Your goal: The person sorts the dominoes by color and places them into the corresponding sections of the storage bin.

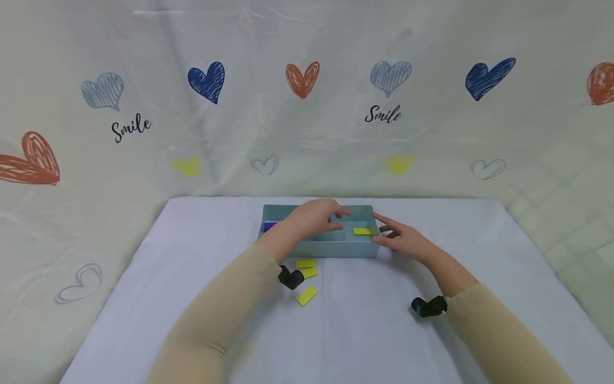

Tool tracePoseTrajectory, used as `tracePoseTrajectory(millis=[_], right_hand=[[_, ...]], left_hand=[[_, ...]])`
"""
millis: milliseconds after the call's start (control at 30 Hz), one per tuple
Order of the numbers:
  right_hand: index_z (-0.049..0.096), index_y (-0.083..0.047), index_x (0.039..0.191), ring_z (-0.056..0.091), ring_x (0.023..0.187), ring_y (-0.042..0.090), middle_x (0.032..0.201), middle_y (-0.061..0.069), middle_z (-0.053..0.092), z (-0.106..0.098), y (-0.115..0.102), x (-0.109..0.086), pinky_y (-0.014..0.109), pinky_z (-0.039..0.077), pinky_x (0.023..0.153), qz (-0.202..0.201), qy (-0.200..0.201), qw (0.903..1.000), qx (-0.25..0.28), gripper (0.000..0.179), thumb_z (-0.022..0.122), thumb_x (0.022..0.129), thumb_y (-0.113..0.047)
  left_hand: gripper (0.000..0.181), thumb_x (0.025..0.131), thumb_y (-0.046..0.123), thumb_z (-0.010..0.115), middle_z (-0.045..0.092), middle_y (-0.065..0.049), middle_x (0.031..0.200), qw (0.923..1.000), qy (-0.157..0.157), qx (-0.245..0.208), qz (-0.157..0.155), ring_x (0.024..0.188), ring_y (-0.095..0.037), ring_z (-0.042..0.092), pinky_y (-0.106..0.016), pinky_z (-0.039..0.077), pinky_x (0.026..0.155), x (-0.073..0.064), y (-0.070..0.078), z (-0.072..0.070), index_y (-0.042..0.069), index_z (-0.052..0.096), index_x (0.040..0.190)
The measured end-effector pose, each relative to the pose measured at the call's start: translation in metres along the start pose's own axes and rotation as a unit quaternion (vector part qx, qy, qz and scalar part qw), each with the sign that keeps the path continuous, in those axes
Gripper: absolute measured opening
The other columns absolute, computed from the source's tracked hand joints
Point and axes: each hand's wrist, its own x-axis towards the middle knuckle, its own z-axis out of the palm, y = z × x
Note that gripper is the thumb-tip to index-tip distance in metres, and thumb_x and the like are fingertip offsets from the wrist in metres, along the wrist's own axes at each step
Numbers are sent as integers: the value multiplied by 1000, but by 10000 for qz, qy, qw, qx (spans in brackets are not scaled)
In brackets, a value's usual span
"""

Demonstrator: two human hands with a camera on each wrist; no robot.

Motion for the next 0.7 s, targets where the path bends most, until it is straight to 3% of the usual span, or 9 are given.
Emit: tracePoseTrajectory(millis=[133, 267, 400, 700], right_hand=[[20, -30, 160, 48, 129, 44, 146, 25, 45, 0, 0, 0, 52, 49, 93, -39, 4, 10000, -16, 81, 60, 94, -53], [19, -30, 160, 47, 130, 44, 147, 25, 44, 0, 0, -1, 51, 50, 92, -23, -8, 10000, -4, 81, 60, 94, -54], [19, -31, 160, 46, 130, 43, 147, 25, 44, 0, 1, 0, 50, 50, 92, -6, -13, 10000, -19, 80, 60, 94, -53], [18, -32, 160, 46, 129, 43, 147, 24, 44, 1, 5, 3, 51, 50, 92, 7, 1, 10000, -28, 83, 60, 92, -58]], left_hand=[[47, 94, 35, 68, 61, 11, 117, 9999, 87, -89, 71, 81, -4, 58, -21, 50, 69, -19, -2, -4, 34, 58, 140], [46, 94, 33, 69, 60, 13, 123, 9995, 188, -177, 183, 88, -2, 59, -20, 50, 75, -40, -5, -7, 32, 59, 139], [45, 95, 33, 69, 61, 14, 118, 9992, 289, -28, 286, 95, -2, 59, -21, 49, 79, -62, -11, -9, 32, 59, 139], [41, 94, 33, 70, 63, 13, 117, 9985, 476, 150, 209, 94, -2, 60, -23, 50, 76, -112, -21, -11, 34, 63, 134]])
